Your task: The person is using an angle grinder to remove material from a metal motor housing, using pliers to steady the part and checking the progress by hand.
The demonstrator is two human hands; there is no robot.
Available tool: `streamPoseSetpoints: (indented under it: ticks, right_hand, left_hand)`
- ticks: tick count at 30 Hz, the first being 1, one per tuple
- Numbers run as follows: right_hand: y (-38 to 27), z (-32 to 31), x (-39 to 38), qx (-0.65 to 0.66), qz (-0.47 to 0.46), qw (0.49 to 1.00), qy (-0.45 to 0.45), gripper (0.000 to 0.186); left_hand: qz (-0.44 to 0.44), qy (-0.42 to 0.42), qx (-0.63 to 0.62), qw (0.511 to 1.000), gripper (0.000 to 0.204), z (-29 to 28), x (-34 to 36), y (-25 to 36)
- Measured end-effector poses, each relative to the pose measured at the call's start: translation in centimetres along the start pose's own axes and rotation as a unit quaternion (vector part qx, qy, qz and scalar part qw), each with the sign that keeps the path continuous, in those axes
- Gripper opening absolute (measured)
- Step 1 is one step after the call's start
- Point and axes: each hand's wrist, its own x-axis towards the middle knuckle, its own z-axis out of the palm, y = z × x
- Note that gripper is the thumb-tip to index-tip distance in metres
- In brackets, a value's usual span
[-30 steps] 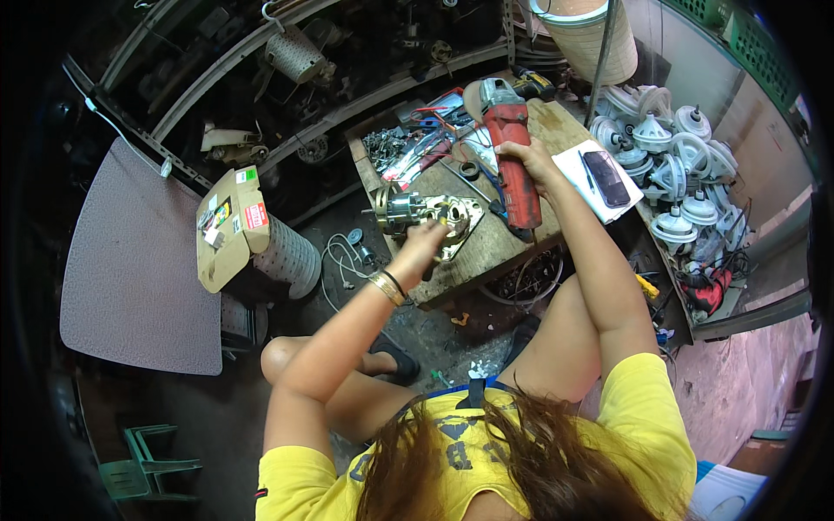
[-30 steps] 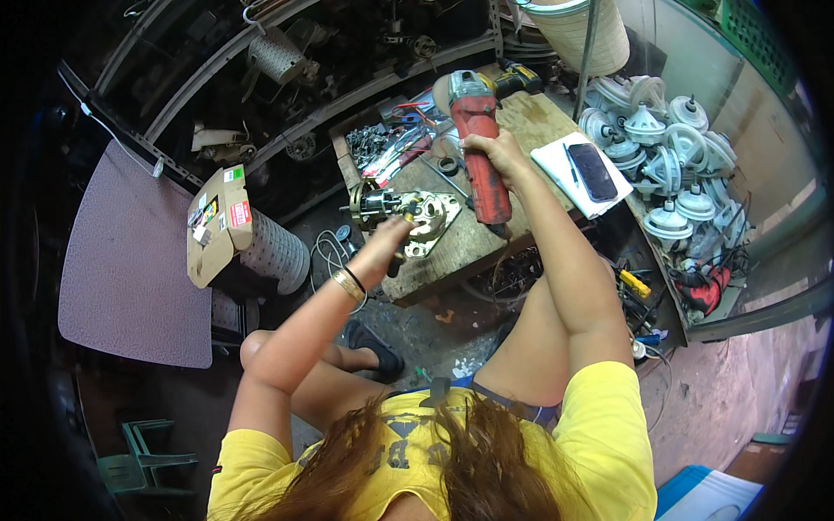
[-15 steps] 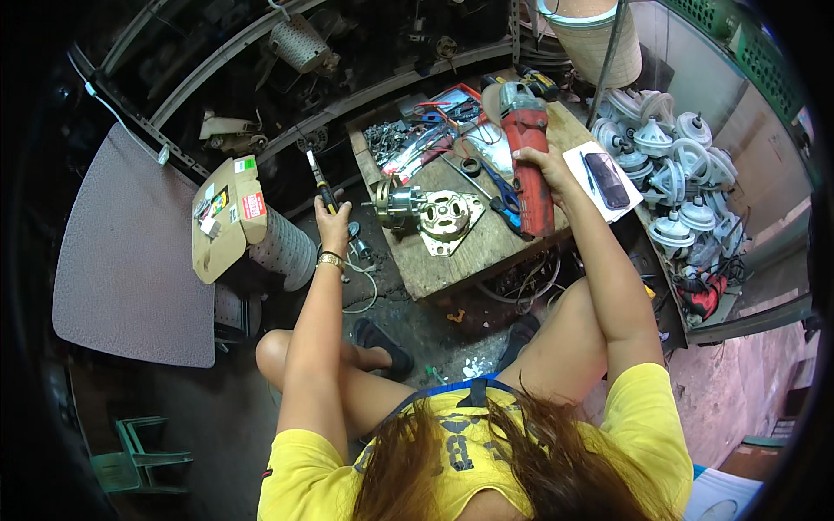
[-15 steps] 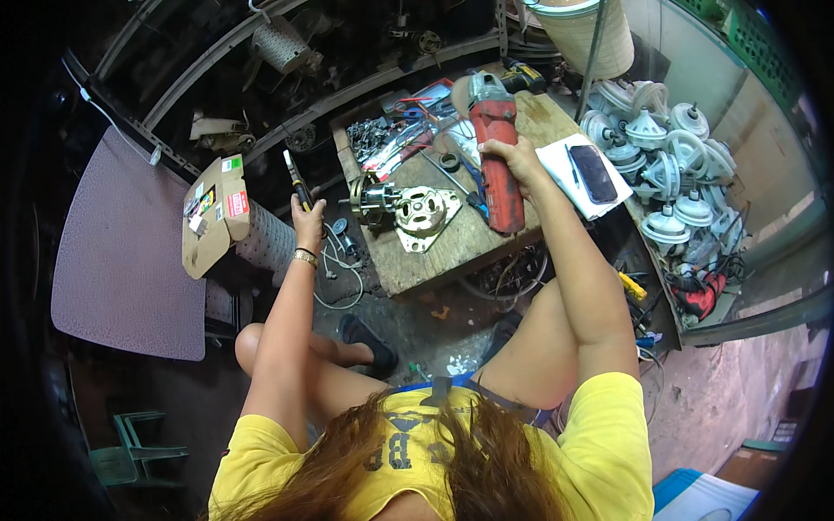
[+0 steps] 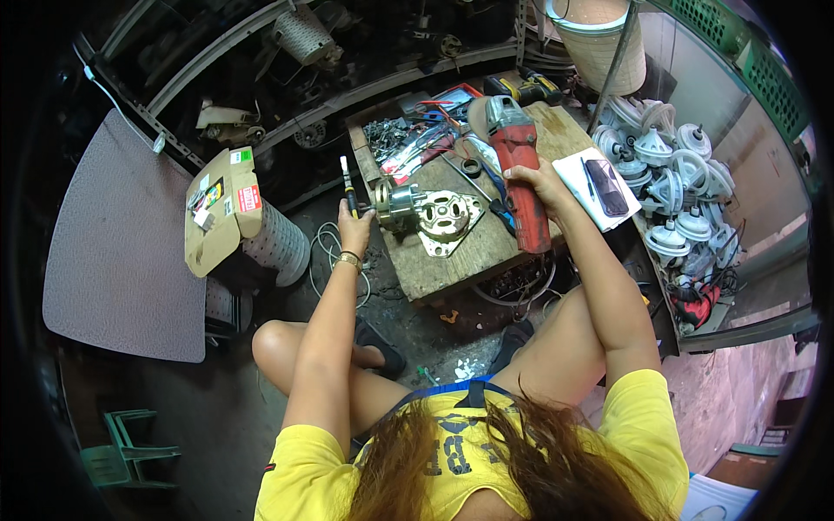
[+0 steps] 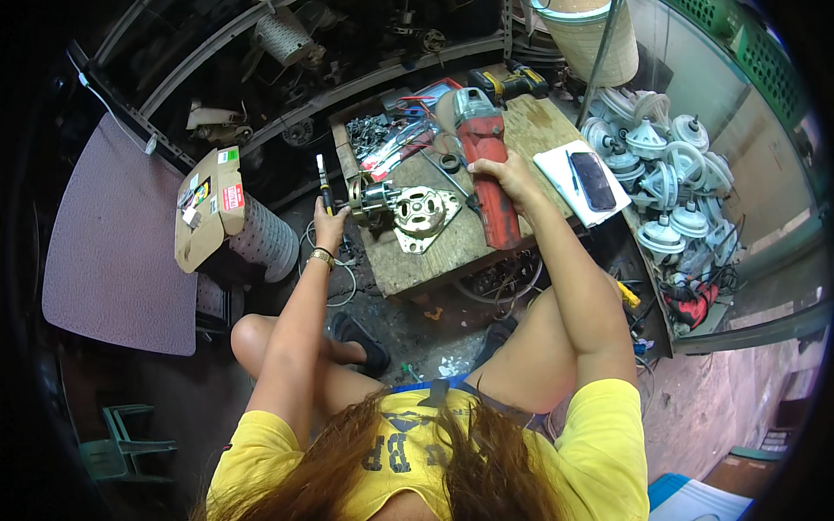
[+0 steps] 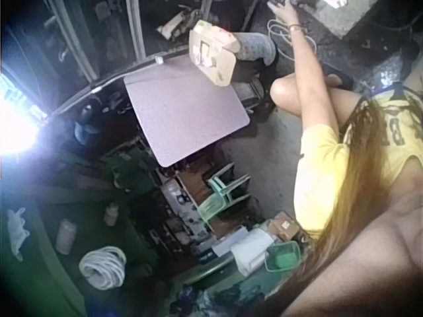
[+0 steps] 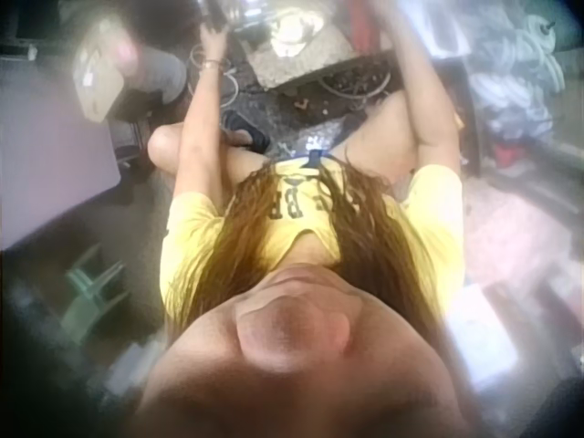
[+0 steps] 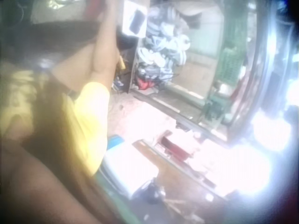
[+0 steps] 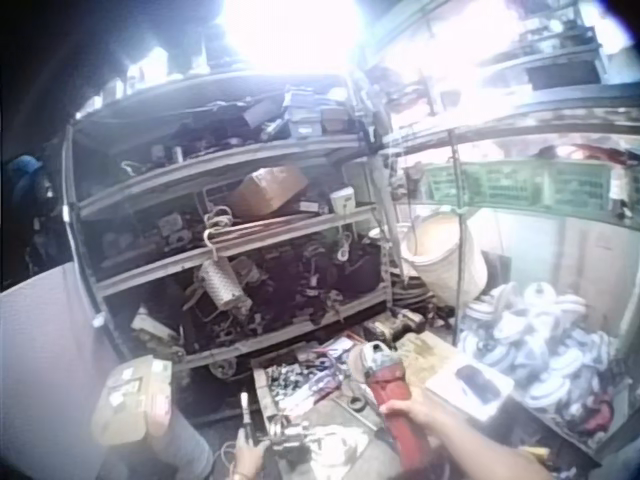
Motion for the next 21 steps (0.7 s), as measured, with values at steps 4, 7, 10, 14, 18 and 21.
streamPoseSetpoints:
  ticks: [4, 7, 10, 14, 18, 21]
  right_hand:
    - [0.3, 1.2, -1.2, -0.042, 0.006, 0.999, -0.002, 0.051]
    - [0.3, 2.8, -2.0, -0.056, -0.005, 0.998, -0.022, 0.051]
    - [0.3, 3.9, -3.1, -0.070, 0.009, 0.997, -0.044, 0.056]
    - [3.7, 4.8, -3.4, 0.017, 0.041, 0.997, -0.057, 0.060]
    - [5.4, 5.8, -3.3, -0.044, 0.028, 0.996, -0.072, 0.056]
    - [6.3, 6.5, -3.7, -0.038, 0.019, 0.998, -0.054, 0.054]
  left_hand:
    - [-0.076, -0.009, 0.145, 0.986, 0.070, -0.5, -1.3, 3.7]
    - [-0.017, 0.067, 0.110, 0.992, 0.043, -0.3, -1.9, 3.2]
    - [-0.035, 0.054, 0.140, 0.988, 0.046, -0.1, -2.1, 4.2]
    - [-0.054, 0.026, 0.133, 0.989, 0.047, 0.8, -1.6, 4.9]
    - [-0.038, -0.006, 0.099, 0.994, 0.042, 1.2, -0.5, 3.1]
    - [-0.088, -0.011, -0.006, 0.996, 0.037, 2.3, -0.5, 2.3]
